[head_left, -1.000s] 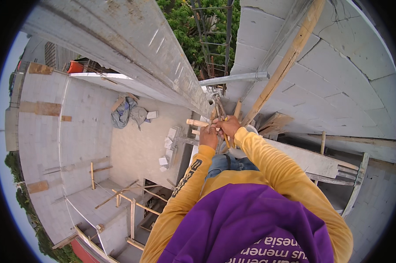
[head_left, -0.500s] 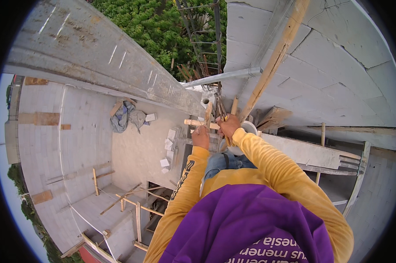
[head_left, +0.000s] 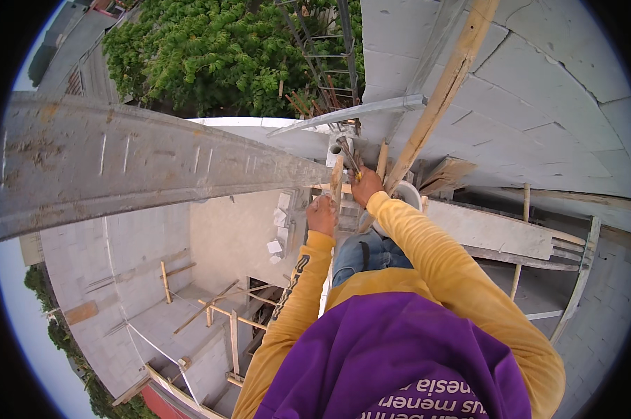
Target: The person uses pliers to twist and secure wire around metal beams on a construction site while standing on bamboo scaffolding.
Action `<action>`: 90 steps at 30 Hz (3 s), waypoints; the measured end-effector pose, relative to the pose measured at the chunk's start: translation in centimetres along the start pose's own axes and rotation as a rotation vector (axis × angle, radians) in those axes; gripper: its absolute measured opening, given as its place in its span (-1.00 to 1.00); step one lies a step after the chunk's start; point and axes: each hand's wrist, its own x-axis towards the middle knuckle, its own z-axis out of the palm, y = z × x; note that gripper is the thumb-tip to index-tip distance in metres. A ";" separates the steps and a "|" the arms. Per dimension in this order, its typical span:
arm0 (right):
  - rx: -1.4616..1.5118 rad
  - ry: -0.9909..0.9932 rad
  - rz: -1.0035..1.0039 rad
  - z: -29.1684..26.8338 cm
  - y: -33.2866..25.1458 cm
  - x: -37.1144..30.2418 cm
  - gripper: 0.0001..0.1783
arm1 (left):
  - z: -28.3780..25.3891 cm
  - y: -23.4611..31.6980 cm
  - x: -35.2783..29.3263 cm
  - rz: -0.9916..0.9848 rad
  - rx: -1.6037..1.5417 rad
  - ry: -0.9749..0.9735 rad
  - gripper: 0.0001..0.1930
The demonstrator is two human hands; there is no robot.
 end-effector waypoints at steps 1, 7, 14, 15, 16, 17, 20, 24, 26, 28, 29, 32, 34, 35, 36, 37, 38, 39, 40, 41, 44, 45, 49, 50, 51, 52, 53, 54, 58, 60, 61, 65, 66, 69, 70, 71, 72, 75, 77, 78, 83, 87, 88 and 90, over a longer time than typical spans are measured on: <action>0.047 -0.007 0.025 0.0 0.3 0.2 -0.78 | 0.3 0.1 -0.1 -0.005 0.001 0.004 -0.79; 0.180 -0.252 0.229 -2.4 -2.7 0.1 -0.80 | 1.6 -0.5 -0.6 -0.069 0.020 -0.017 -0.76; 0.585 -0.371 0.477 -3.2 -1.7 1.9 -0.79 | 3.8 -1.5 0.1 -0.061 0.142 -0.069 -0.72; 0.606 -0.373 0.481 -3.1 -2.1 1.7 -0.80 | 3.3 -1.7 0.2 -0.054 0.161 -0.065 -0.72; 0.629 -0.373 0.485 -3.3 -2.8 1.3 -0.80 | 2.5 -2.0 0.3 -0.064 0.189 -0.060 -0.71; 0.651 -0.373 0.490 -3.4 -3.6 0.9 -0.80 | 1.8 -2.3 0.3 -0.074 0.218 -0.055 -0.70; 0.542 -0.347 0.406 -3.0 -1.6 1.5 -0.84 | 2.7 -2.5 0.3 -0.097 0.160 -0.038 -0.67; 0.497 -0.407 0.440 -3.3 -2.6 1.7 -0.87 | 2.5 -2.5 0.5 -0.128 0.045 -0.043 -0.57; 0.441 -0.471 0.389 -3.8 -3.2 1.9 -0.87 | 2.4 -2.6 0.8 -0.147 -0.032 -0.013 -0.57; 0.366 -0.457 0.393 -4.0 -2.5 2.5 -0.86 | 3.6 -2.0 0.6 -0.157 -0.111 0.012 -0.60; 0.328 -0.450 0.395 -4.1 -2.1 2.6 -0.86 | 4.2 -1.9 0.4 -0.154 -0.154 0.031 -0.64; 0.419 -0.451 0.385 -3.6 -1.8 2.7 -0.85 | 4.1 -2.3 0.7 -0.046 -0.183 -0.032 -0.68; 0.404 -0.462 0.376 -3.4 -2.2 2.6 -0.85 | 3.5 -2.9 1.5 -0.058 -0.206 -0.049 -0.66; 0.396 -0.467 0.371 -3.3 -2.4 2.6 -0.85 | 3.3 -3.1 2.2 -0.121 -0.237 -0.026 -0.64; 0.379 -0.463 0.381 -3.4 -2.3 2.7 -0.84 | 3.8 -2.8 2.5 -0.193 -0.265 -0.008 -0.62; 0.361 -0.460 0.391 -3.5 -2.2 2.9 -0.83 | 4.4 -2.6 2.6 -0.195 -0.227 0.012 -0.64; 0.344 -0.456 0.401 -3.6 -2.1 3.0 -0.83 | 5.0 -2.5 2.6 -0.197 -0.189 0.032 -0.65; 0.395 -0.463 0.441 -3.9 -2.5 3.0 -0.81 | 5.4 -2.3 2.4 -0.198 -0.154 0.055 -0.66; 0.445 -0.469 0.480 -4.3 -3.0 3.0 -0.80 | 5.7 -2.0 2.1 -0.183 -0.158 0.060 -0.66; 0.497 -0.475 0.520 -4.7 -3.5 3.0 -0.78 | 5.9 -1.8 1.7 -0.168 -0.161 0.066 -0.66; 0.495 -0.525 0.507 -5.3 -3.5 3.0 -0.76 | 6.3 -1.6 1.6 -0.163 -0.154 0.081 -0.66; 0.507 -0.559 0.492 -5.6 -3.6 2.8 -0.77 | 6.2 -1.7 1.6 -0.171 -0.150 0.092 -0.67; 0.567 -0.623 0.417 -6.2 -4.1 1.9 -0.76 | 5.9 -2.3 1.9 -0.112 -0.132 0.115 -0.66; 0.585 -0.622 0.394 -6.2 -4.2 1.7 -0.75 | 5.5 -2.3 2.1 -0.102 -0.137 0.122 -0.65; 0.556 -0.628 0.358 -6.2 -3.7 1.8 -0.75 | 5.5 -2.6 2.2 -0.097 -0.143 0.119 -0.65; 0.532 -0.636 0.319 -5.8 -3.0 2.0 -0.74 | 5.8 -2.6 2.2 -0.112 -0.140 0.110 -0.65; 0.507 -0.645 0.280 -5.5 -2.2 2.3 -0.73 | 6.1 -2.6 2.2 -0.127 -0.137 0.102 -0.65; 0.478 -0.637 0.251 -5.3 -1.9 2.4 -0.74 | 6.0 -2.4 2.3 -0.136 -0.132 0.104 -0.65; 0.463 -0.591 0.239 -5.2 -1.7 1.8 -0.82 | 5.4 -2.7 2.5 -0.102 -0.163 0.043 -0.65; 0.398 -0.571 0.202 -5.5 -2.3 1.4 -0.85 | 4.5 -2.9 2.5 -0.099 -0.231 -0.025 -0.66; 0.368 -0.551 0.213 -5.9 -3.0 1.0 -0.86 | 4.2 -3.1 2.3 -0.092 -0.279 -0.063 -0.66; 0.273 -0.499 0.239 -6.3 -4.2 0.5 -0.82 | 3.3 -3.5 1.8 -0.080 -0.394 -0.172 -0.65; 0.254 -0.491 0.243 -6.1 -3.7 0.7 -0.80 | 3.5 -3.4 1.7 -0.084 -0.403 -0.189 -0.64; 0.337 -0.465 0.282 -5.4 -3.0 1.0 -0.78 | 4.7 -3.4 1.8 -0.127 -0.358 -0.049 -0.69; 0.309 -0.472 0.282 -5.4 -3.3 1.1 -0.78 | 4.4 -3.7 2.1 -0.131 -0.377 -0.051 -0.71; 0.282 -0.478 0.282 -5.5 -3.5 1.1 -0.77 | 4.1 -4.1 2.6 -0.135 -0.395 -0.054 -0.74; 0.254 -0.479 0.282 -5.6 -3.7 1.3 -0.77 | 4.0 -4.3 3.0 -0.141 -0.412 -0.062 -0.76; 0.211 -0.492 0.281 -5.6 -4.0 1.7 -0.79 | 4.0 -4.7 3.9 -0.200 -0.444 -0.063 -0.82; 0.208 -0.485 0.276 -5.7 -4.2 1.7 -0.80 | 4.0 -4.5 4.3 -0.224 -0.433 -0.028 -0.84; 0.209 -0.482 0.273 -5.7 -4.1 1.7 -0.80 | 3.9 -4.5 4.4 -0.235 -0.427 -0.009 -0.85; 0.271 -0.377 0.138 -5.3 -3.6 1.6 -0.78 | 4.4 -4.7 4.8 -0.256 -0.420 0.112 -0.87; 0.296 -0.301 -0.005 -5.0 -3.2 1.2 -0.75 | 4.5 -4.9 5.2 -0.251 -0.536 0.069 -0.89; 0.300 -0.301 -0.019 -4.9 -2.8 1.3 -0.76 | 4.7 -4.8 5.3 -0.260 -0.532 0.082 -0.89; 0.309 -0.304 -0.045 -4.7 -2.4 1.5 -0.77 | 4.8 -4.8 5.4 -0.277 -0.526 0.110 -0.88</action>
